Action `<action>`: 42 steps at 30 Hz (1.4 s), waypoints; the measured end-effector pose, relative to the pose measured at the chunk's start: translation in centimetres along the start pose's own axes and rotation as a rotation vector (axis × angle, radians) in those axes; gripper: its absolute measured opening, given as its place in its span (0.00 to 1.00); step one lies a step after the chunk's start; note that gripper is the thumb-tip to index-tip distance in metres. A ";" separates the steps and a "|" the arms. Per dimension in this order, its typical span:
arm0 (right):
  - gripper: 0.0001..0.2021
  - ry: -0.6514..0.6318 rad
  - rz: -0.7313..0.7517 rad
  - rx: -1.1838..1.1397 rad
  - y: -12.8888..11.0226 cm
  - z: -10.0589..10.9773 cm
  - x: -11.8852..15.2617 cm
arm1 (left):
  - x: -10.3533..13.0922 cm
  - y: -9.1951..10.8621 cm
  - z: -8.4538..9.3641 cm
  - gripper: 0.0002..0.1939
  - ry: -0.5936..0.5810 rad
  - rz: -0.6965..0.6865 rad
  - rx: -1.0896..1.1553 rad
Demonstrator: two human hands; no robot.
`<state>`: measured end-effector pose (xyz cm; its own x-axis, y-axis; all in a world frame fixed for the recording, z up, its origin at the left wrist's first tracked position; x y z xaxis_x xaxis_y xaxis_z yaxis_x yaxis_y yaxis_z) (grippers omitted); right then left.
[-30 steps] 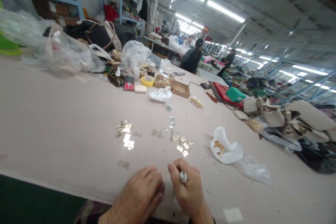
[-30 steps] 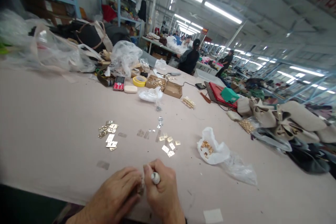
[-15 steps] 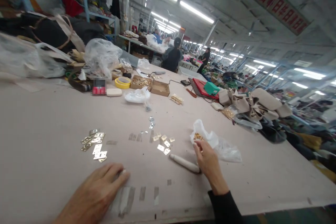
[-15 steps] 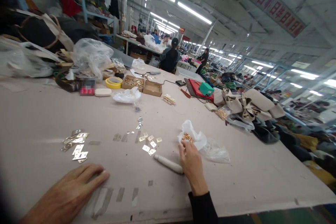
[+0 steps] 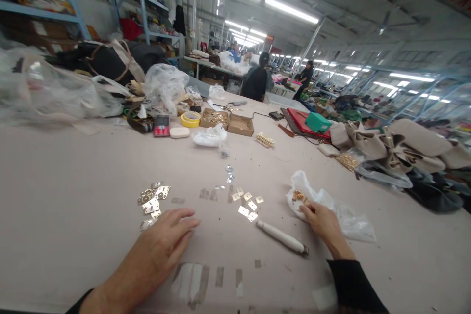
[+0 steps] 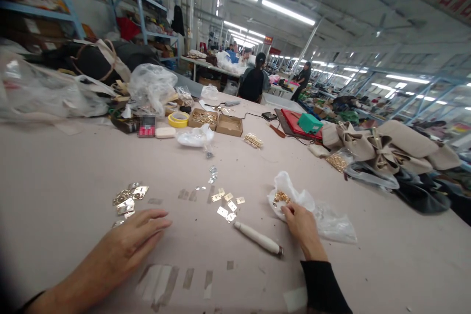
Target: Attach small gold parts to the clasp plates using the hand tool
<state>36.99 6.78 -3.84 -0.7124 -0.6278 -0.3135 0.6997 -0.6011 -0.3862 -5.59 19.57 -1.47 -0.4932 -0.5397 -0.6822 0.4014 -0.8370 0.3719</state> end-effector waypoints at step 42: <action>0.12 -0.148 -0.232 -1.002 -14.3 -3.3 14.1 | -3.2 3.5 -10.2 0.15 -0.164 0.599 0.627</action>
<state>16.76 8.11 -5.64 -0.7624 -0.6447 -0.0557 0.1325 -0.0712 -0.9886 5.26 19.26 -4.43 -0.4600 -0.8693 -0.1808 0.1542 -0.2787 0.9479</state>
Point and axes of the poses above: each hand's wrist, its own x-axis away from the middle knuckle, its own z-axis out of the back of the hand, y = z × x, the point moved 8 cm from there along -x, towards the middle knuckle, and after that the axes turned 13 degrees about y, right-handed, at the moved point
